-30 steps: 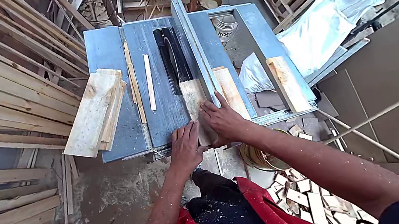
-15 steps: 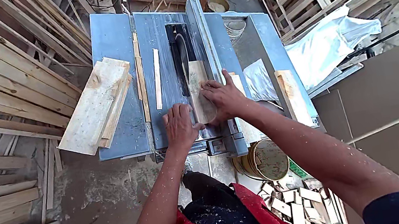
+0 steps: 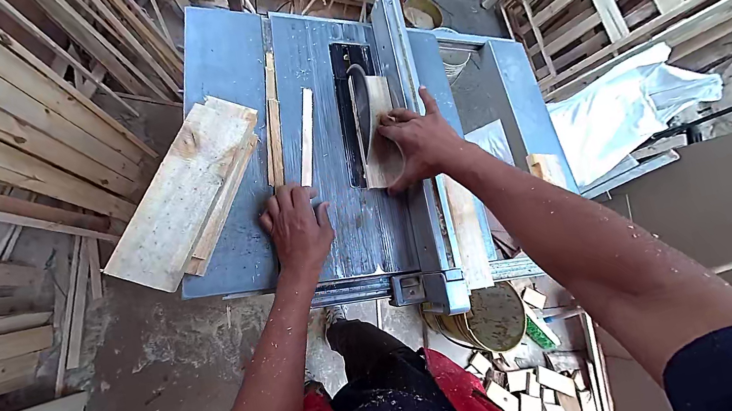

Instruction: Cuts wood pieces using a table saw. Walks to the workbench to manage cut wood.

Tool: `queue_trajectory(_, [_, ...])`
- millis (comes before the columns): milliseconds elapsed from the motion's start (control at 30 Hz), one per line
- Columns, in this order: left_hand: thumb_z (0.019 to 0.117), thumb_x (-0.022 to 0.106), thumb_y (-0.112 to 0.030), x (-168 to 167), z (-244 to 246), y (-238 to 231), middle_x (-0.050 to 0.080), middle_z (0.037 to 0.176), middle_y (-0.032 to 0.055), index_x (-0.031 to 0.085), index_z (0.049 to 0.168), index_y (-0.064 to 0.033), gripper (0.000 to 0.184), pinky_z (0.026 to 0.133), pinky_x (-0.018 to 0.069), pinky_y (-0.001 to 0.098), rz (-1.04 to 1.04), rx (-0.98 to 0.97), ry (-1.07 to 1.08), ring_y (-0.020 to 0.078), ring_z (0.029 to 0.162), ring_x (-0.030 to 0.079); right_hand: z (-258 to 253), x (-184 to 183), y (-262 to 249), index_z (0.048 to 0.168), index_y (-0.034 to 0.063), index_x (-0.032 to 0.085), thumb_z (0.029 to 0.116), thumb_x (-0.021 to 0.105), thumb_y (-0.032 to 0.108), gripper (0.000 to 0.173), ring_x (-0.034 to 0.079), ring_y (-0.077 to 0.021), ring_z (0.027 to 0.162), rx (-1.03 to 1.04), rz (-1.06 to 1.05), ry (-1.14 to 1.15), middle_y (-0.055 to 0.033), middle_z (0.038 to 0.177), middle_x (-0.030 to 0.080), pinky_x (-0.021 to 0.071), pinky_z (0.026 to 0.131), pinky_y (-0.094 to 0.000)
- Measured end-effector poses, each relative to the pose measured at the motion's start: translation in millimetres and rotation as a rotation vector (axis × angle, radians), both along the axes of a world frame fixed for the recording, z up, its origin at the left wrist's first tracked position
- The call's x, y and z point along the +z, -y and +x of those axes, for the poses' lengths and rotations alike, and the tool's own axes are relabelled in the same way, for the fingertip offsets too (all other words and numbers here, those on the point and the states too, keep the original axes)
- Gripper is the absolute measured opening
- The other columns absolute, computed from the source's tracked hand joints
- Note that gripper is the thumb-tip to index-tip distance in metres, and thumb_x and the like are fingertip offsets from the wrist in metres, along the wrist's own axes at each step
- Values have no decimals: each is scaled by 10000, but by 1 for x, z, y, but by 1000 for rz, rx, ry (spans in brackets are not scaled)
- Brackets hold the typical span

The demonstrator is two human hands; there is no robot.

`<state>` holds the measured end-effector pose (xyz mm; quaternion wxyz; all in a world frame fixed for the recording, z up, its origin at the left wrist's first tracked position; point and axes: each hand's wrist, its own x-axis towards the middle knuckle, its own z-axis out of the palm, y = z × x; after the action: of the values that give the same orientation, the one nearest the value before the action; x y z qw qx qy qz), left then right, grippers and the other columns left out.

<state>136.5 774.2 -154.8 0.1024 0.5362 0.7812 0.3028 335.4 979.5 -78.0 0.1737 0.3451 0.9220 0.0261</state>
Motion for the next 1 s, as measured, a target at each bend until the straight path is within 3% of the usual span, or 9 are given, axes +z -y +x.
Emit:
queue_trajectory(167, [987,622,-310,-3,-4,-2,635,1190,72,694,1107,-171,198,940,425,531,15,0,-5,318,1127,562,-12,0,-33,1452,132,568,444,749,862,1258,437,-292,1461,-15,-13,-1,-56,1505,563,16,1206,-729])
queue_trajectory(267, [998,608,-284,0,-3,-2,652,1150,104,695,1086,-133,195,936,457,561,-2,6,-13,342,1124,586,-21,1,-66,1450,133,566,497,827,747,1163,425,-343,1462,-60,-23,-11,-90,1500,559,34,1186,-766])
queue_trajectory(433, [1015,576,-266,-4,-7,-8,648,1072,97,678,1040,-116,183,873,490,509,32,77,-54,306,1050,618,-43,1,-142,1400,119,599,537,843,716,1077,519,-358,1377,13,-15,54,-134,1406,624,137,1194,-730])
queue_trajectory(533, [1010,573,-276,-7,-7,-9,652,1062,85,690,1041,-129,191,871,487,503,40,90,-63,286,1024,624,-55,2,-174,1311,72,628,649,808,658,903,664,-378,1153,92,3,70,-180,1169,717,262,1193,-654])
queue_trajectory(600, [1007,579,-281,-9,-7,-9,657,1046,72,699,1033,-137,189,868,489,494,53,94,-59,272,1016,628,-63,5,-189,1275,44,623,741,794,576,773,686,-406,1047,111,12,75,-204,1033,724,395,1106,-625])
queue_trajectory(667, [1005,583,-280,-11,-6,-8,660,1036,68,707,1039,-141,190,870,492,496,59,91,-53,271,1014,630,-69,11,-195,1219,33,631,832,773,440,579,681,-470,961,80,19,48,-245,956,697,512,844,-665])
queue_trajectory(767, [1006,581,-284,-12,-6,-8,665,1033,58,710,1041,-148,191,870,499,490,72,90,-58,257,1010,635,-69,30,-201,1175,5,618,907,660,222,348,666,-564,881,3,83,-93,-317,928,673,487,686,-739])
queue_trajectory(867, [999,582,-273,-10,-12,-5,680,1037,91,721,1048,-124,209,871,513,521,91,63,-53,287,1016,650,-62,59,-201,1210,-25,627,950,603,175,329,646,-589,997,0,123,-293,-350,1053,669,476,798,-779])
queue_trajectory(1000, [1009,586,-290,0,-9,-4,682,1118,149,722,1088,-90,255,955,485,587,52,-5,-17,359,1106,630,7,92,-145,1352,2,565,949,569,166,434,657,-490,1104,-91,224,-471,-278,1197,671,503,909,-683])
